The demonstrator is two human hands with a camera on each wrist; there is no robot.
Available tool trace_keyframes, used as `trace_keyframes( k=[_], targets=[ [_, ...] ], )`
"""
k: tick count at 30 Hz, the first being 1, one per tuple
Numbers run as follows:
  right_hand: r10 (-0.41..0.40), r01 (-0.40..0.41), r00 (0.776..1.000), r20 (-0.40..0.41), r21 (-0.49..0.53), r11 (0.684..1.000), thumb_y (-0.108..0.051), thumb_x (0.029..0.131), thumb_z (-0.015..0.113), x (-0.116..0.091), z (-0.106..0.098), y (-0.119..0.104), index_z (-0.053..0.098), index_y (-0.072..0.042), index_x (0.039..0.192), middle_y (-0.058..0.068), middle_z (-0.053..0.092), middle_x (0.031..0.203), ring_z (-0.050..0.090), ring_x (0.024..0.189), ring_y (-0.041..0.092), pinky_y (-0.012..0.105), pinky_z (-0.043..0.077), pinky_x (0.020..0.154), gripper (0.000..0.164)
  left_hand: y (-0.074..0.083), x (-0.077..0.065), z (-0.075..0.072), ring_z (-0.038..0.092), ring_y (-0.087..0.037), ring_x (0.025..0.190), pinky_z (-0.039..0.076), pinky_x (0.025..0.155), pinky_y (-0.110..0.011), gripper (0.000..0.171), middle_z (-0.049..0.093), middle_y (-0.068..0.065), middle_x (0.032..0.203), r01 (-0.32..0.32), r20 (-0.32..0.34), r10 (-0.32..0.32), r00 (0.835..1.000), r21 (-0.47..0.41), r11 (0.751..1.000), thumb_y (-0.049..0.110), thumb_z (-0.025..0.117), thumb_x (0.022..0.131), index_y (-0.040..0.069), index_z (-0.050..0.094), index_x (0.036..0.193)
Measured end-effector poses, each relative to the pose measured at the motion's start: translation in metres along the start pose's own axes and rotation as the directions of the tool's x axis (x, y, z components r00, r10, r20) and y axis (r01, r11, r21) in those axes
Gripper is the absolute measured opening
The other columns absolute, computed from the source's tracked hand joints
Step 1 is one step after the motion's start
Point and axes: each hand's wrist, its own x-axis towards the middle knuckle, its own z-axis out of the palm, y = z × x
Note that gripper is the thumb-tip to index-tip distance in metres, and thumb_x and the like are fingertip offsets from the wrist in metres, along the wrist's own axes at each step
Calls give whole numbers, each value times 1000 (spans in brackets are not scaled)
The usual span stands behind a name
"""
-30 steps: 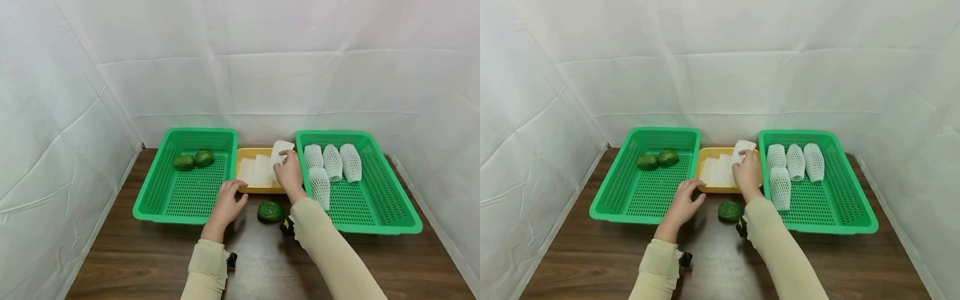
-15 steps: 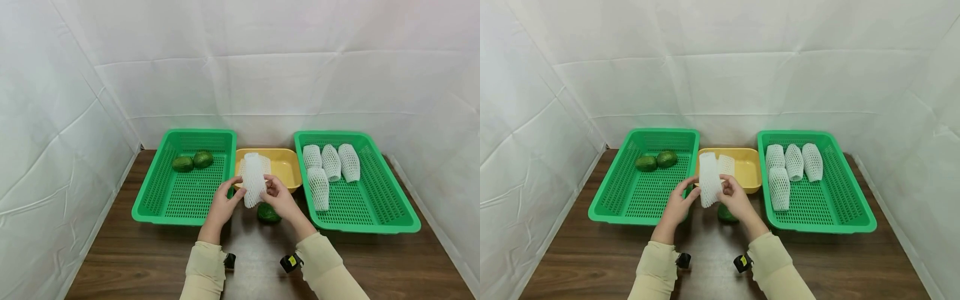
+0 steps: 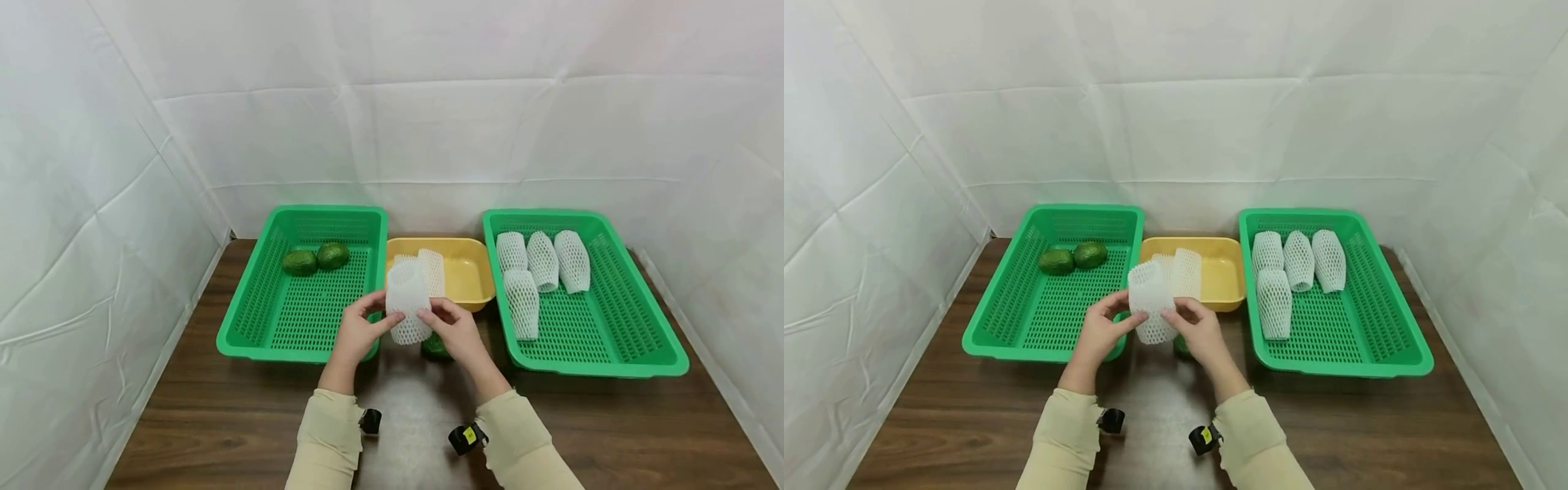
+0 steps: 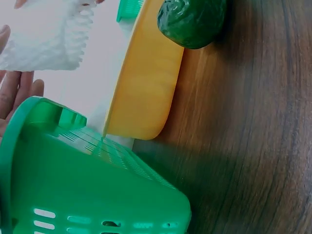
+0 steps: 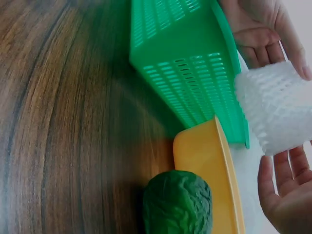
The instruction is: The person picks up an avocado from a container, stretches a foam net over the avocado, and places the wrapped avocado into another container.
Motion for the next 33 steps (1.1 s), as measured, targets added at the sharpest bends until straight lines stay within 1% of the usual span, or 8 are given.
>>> trace_keyframes(
  k=[8,16,19,22,26,28,31,33],
  targets=[
    [17,0,990,-137,120,993,-18,86,67,0,-8,3,65,5,104,2,63,89,59,80,13,46,47,83,29,-17,6,-2,62,-16,83,50,71,-27,30,68,-9,92,7,-135,-17,991,-75,997,14,76,77,0,69,103],
    [1,26,986,-166,157,987,-17,88,65,0,-12,2,64,5,104,5,63,90,59,78,16,42,50,78,27,-21,6,-3,59,-13,79,48,66,-23,26,65,-3,87,-49,-241,7,971,-172,984,14,72,81,-2,67,101],
    [14,8,992,-126,171,985,-15,87,67,-1,-8,2,63,4,103,5,62,90,59,78,16,44,50,77,26,-19,6,-3,60,-17,88,48,75,-29,31,65,-8,96,-47,-175,21,984,-147,988,11,69,84,-4,62,110],
    [21,-9,998,-61,186,983,-13,85,69,-2,-2,1,60,3,103,4,61,90,59,80,16,46,50,77,26,-5,3,-2,55,-26,106,44,88,-43,47,59,-15,115,-8,-33,5,999,-85,996,8,69,84,-2,52,126],
    [1,-9,999,41,202,979,-8,85,68,-4,3,1,56,3,106,6,59,92,60,83,15,44,51,77,27,19,-3,1,46,-32,116,38,94,-51,81,46,-17,132,55,119,-63,991,67,996,12,77,77,9,32,144],
    [-10,-7,997,77,210,978,-5,85,67,-4,4,1,54,3,108,6,58,93,60,83,15,40,51,77,27,24,-4,2,46,-31,117,38,93,-49,90,43,-16,136,58,141,-76,987,127,990,13,79,73,12,26,146],
    [-11,-8,996,89,211,977,-4,85,66,-4,4,1,52,4,108,6,56,94,59,83,14,35,52,76,28,16,-2,3,47,-31,114,41,91,-48,91,44,-16,134,39,145,-54,988,105,994,10,79,73,12,25,146],
    [-7,-10,997,81,202,979,-6,85,66,-3,2,1,52,6,110,7,56,95,60,84,14,40,51,79,31,6,1,3,49,-31,113,42,89,-48,86,46,-17,132,20,136,-31,990,78,997,8,77,75,11,27,145]
  ],
)
